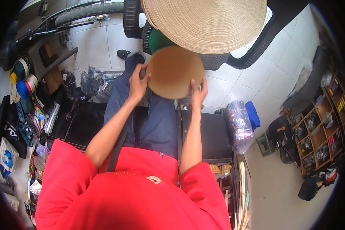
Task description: The person picks up and organizes several rolls of colored webbing from a shelf and a chair, arranging colors such as tan, purple, red, green, and blue.
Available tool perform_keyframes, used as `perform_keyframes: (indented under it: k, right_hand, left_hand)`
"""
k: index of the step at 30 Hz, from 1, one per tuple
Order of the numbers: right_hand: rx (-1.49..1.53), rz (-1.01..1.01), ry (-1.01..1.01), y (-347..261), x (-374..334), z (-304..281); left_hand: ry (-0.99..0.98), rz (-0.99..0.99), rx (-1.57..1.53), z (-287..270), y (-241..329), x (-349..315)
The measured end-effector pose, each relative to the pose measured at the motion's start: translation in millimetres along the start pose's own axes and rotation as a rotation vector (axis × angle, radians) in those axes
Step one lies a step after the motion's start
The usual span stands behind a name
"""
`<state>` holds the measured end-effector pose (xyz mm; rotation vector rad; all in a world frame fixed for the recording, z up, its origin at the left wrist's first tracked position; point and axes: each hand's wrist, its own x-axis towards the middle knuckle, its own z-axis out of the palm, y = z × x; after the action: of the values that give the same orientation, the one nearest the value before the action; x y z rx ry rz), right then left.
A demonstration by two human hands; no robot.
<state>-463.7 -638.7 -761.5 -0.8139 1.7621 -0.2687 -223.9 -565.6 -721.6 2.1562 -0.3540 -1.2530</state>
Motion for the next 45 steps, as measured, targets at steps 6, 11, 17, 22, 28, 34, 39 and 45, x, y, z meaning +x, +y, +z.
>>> perform_keyframes:
  k: [6, 11, 17, 22, 28, 34, 39, 45]
  right_hand:
    - [0.298, -0.028, 0.199, -71, -110, -57]
    - [0.256, -0.227, 0.267, -148, -130, -97]
    - [0.066, -0.608, 0.249, -306, -87, -51]
    - [-0.278, -0.595, 0.203, -351, -23, -12]
    - [-0.106, -0.659, 0.127, -326, 0, 3]
    - [0.253, -0.422, 0.256, -262, 51, -7]
    - [-0.045, -0.238, 0.116, -105, 125, 21]
    - [-0.385, -0.428, -0.193, 4, 157, 61]
  left_hand:
    - [-0.047, 0.298, -0.041, -28, 76, -73]
    - [-0.049, 0.531, -0.210, -48, 174, -95]
    - [0.169, 0.618, -0.467, -59, 261, -16]
    - [0.337, 0.748, -0.110, -82, 288, 60]
    - [0.202, 0.685, -0.188, -93, 272, 79]
    - [0.272, 0.422, -0.423, -79, 186, 92]
    - [0.044, 0.020, 0.143, -19, 49, 110]
    - [-0.163, 0.018, 0.306, 40, -55, 150]
